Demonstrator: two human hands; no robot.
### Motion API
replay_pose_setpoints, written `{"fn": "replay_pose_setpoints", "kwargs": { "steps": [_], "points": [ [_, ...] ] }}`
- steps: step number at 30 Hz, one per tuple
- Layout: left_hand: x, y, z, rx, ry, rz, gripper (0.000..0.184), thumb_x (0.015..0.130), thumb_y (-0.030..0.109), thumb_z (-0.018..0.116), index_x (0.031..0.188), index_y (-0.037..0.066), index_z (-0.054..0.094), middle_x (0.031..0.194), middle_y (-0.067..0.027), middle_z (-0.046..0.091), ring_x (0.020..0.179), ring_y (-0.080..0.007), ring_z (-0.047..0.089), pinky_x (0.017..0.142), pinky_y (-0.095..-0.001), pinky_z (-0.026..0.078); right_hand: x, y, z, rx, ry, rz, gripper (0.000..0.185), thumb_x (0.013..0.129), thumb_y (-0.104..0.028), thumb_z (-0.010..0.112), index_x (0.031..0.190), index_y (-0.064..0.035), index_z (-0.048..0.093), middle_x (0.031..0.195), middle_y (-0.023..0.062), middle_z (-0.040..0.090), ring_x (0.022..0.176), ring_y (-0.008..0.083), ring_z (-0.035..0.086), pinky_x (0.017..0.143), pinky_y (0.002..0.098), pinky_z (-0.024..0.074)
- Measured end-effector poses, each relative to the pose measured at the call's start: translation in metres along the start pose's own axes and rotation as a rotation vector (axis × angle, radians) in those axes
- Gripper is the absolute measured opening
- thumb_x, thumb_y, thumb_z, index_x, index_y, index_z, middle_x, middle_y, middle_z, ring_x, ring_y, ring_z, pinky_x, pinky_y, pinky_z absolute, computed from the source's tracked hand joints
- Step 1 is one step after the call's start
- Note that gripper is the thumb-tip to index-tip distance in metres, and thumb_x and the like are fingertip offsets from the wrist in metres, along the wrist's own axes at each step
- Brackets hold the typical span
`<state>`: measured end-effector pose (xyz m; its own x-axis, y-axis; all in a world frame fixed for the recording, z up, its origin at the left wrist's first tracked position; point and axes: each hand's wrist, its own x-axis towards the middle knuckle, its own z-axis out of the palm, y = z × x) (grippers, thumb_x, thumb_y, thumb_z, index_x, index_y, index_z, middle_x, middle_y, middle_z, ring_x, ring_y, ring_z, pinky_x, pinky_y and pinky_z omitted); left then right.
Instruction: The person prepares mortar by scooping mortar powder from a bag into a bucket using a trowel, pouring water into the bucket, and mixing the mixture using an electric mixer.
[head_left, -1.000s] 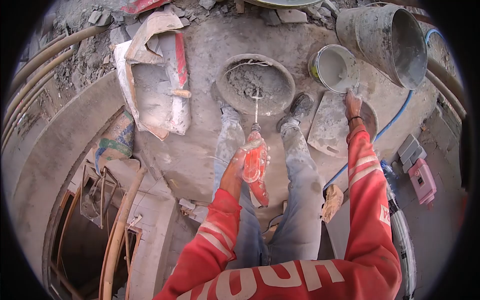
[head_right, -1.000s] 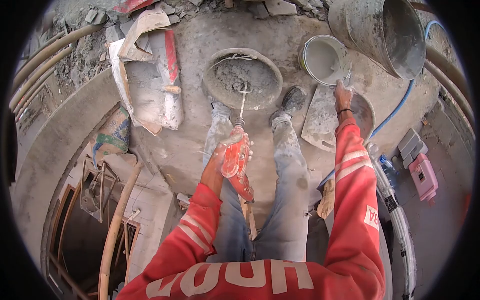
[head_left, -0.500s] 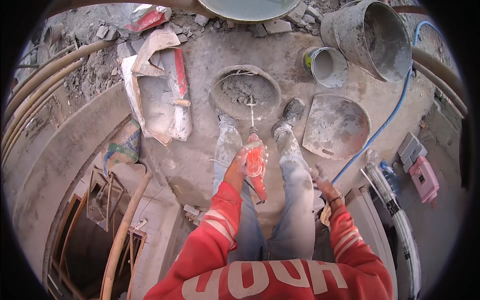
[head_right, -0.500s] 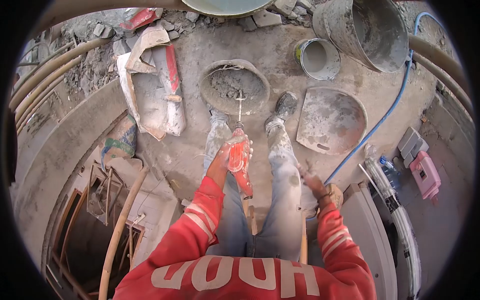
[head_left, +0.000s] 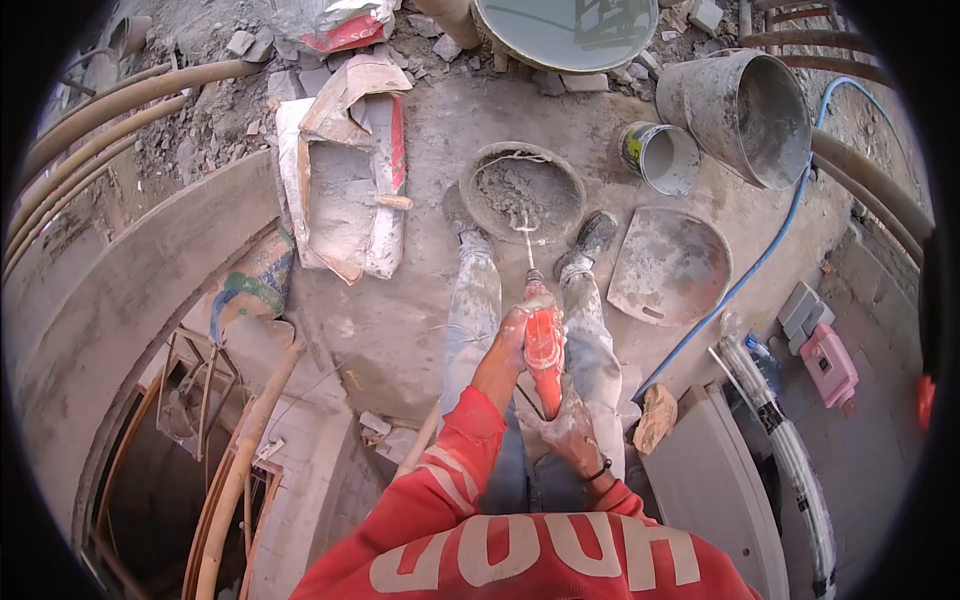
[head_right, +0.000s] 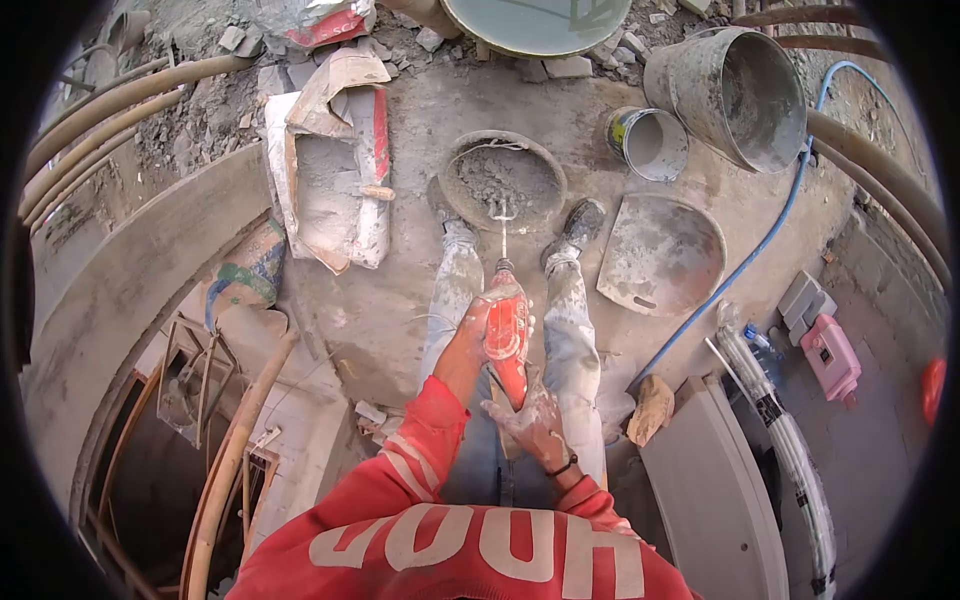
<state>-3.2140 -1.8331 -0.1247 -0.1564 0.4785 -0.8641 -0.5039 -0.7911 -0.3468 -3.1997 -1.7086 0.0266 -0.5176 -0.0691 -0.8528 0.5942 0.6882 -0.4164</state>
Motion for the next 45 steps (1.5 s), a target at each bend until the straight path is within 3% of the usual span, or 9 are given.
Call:
{"fn": "replay_pose_setpoints", "kwargs": {
  "steps": [1, 2, 10, 19, 22, 27, 37, 40, 45],
  "points": [
    [-0.011, -0.002, 0.003, -0.001, 0.020, 0.033, 0.023, 0.083, 0.024, 0.064, 0.096, 0.007, 0.055, 0.080, -0.0090, 0.060, 0.060, -0.0233, 0.061, 0.055, -0.0383, 0.054, -0.001, -0.001, 0.015, 0.103, -0.035, 0.138, 0.048, 0.076, -0.028, 0.073, 0.108, 0.0034, 0.056, 0.096, 0.0254, 0.063, 0.089, 0.0425, 0.061, 0.077, 0.0448, 0.0489],
    [-0.025, -0.003, 0.013, -0.003, 0.037, 0.065, 0.024, 0.082, 0.023, 0.064, 0.097, 0.007, 0.054, 0.080, -0.0090, 0.060, 0.059, -0.0234, 0.061, 0.054, -0.0385, 0.054, -0.003, -0.002, 0.027, 0.121, 0.152, -0.107, 0.039, 0.076, -0.022, 0.071, 0.102, 0.0018, 0.056, 0.082, 0.0231, 0.064, 0.073, 0.0437, 0.061, 0.065, 0.0462, 0.0488],
    [0.027, 0.086, 0.031, 0.064, -0.100, 0.106, 0.023, 0.081, 0.029, 0.062, 0.080, 0.006, 0.059, 0.069, -0.0095, 0.060, 0.060, -0.0241, 0.062, 0.053, -0.0377, 0.054, 0.096, -0.009, 0.054, -0.076, 0.385, -0.247, 0.045, 0.074, -0.022, 0.073, 0.109, 0.0015, 0.056, 0.085, 0.0214, 0.063, 0.079, 0.0436, 0.059, 0.069, 0.0463, 0.0469],
    [0.062, 0.133, 0.021, -0.069, -0.237, 0.144, 0.036, 0.088, 0.035, 0.046, 0.085, 0.002, 0.061, 0.075, -0.0145, 0.064, 0.060, -0.0293, 0.063, 0.051, -0.0412, 0.055, 0.148, -0.059, 0.047, -0.232, 0.416, -0.259, 0.035, 0.070, -0.029, 0.074, 0.086, -0.0006, 0.061, 0.071, 0.0206, 0.062, 0.069, 0.0422, 0.060, 0.063, 0.0467, 0.0464],
    [0.071, 0.119, -0.004, -0.113, -0.385, 0.230, 0.036, 0.089, 0.033, 0.045, 0.090, 0.001, 0.061, 0.077, -0.0165, 0.064, 0.062, -0.0312, 0.063, 0.050, -0.0406, 0.054, 0.146, -0.051, 0.045, -0.302, 0.427, -0.345, 0.037, 0.069, -0.029, 0.073, 0.091, -0.0021, 0.060, 0.077, 0.0190, 0.063, 0.074, 0.0395, 0.061, 0.067, 0.0454, 0.0476],
    [0.114, 0.092, -0.019, -0.107, -0.266, 0.171, 0.036, 0.090, 0.034, 0.045, 0.095, 0.001, 0.060, 0.081, -0.0177, 0.063, 0.065, -0.0325, 0.062, 0.057, -0.0427, 0.055, 0.144, -0.026, 0.038, -0.243, 0.332, -0.242, 0.045, 0.071, -0.029, 0.073, 0.102, 0.0007, 0.060, 0.093, 0.0213, 0.063, 0.088, 0.0398, 0.060, 0.076, 0.0438, 0.0473],
    [0.085, 0.030, -0.008, -0.200, -0.159, 0.193, 0.038, 0.091, 0.034, 0.044, 0.100, 0.000, 0.059, 0.083, -0.0179, 0.063, 0.068, -0.0325, 0.062, 0.060, -0.0431, 0.055, 0.125, 0.050, 0.006, -0.220, 0.056, -0.126, 0.059, 0.072, -0.039, 0.073, 0.113, 0.0004, 0.058, 0.096, 0.0235, 0.065, 0.086, 0.0405, 0.062, 0.075, 0.0451, 0.0486],
    [0.073, 0.029, -0.017, -0.271, -0.166, 0.240, 0.039, 0.091, 0.035, 0.044, 0.101, 0.000, 0.058, 0.084, -0.0180, 0.063, 0.069, -0.0325, 0.062, 0.062, -0.0432, 0.055, 0.122, 0.045, 0.008, -0.221, 0.072, -0.164, 0.058, 0.071, -0.042, 0.073, 0.110, -0.0011, 0.060, 0.097, 0.0239, 0.064, 0.090, 0.0421, 0.060, 0.079, 0.0466, 0.0467],
    [0.044, 0.040, -0.045, -0.490, -0.278, 0.333, 0.041, 0.091, 0.036, 0.044, 0.105, 0.000, 0.057, 0.089, -0.0185, 0.063, 0.073, -0.0324, 0.063, 0.065, -0.0434, 0.055, 0.128, -0.032, -0.011, -0.251, 0.026, -0.407, 0.062, 0.072, -0.033, 0.076, 0.119, 0.0003, 0.052, 0.106, 0.0155, 0.061, 0.092, 0.0286, 0.062, 0.085, 0.0412, 0.0474]
  ]
}}
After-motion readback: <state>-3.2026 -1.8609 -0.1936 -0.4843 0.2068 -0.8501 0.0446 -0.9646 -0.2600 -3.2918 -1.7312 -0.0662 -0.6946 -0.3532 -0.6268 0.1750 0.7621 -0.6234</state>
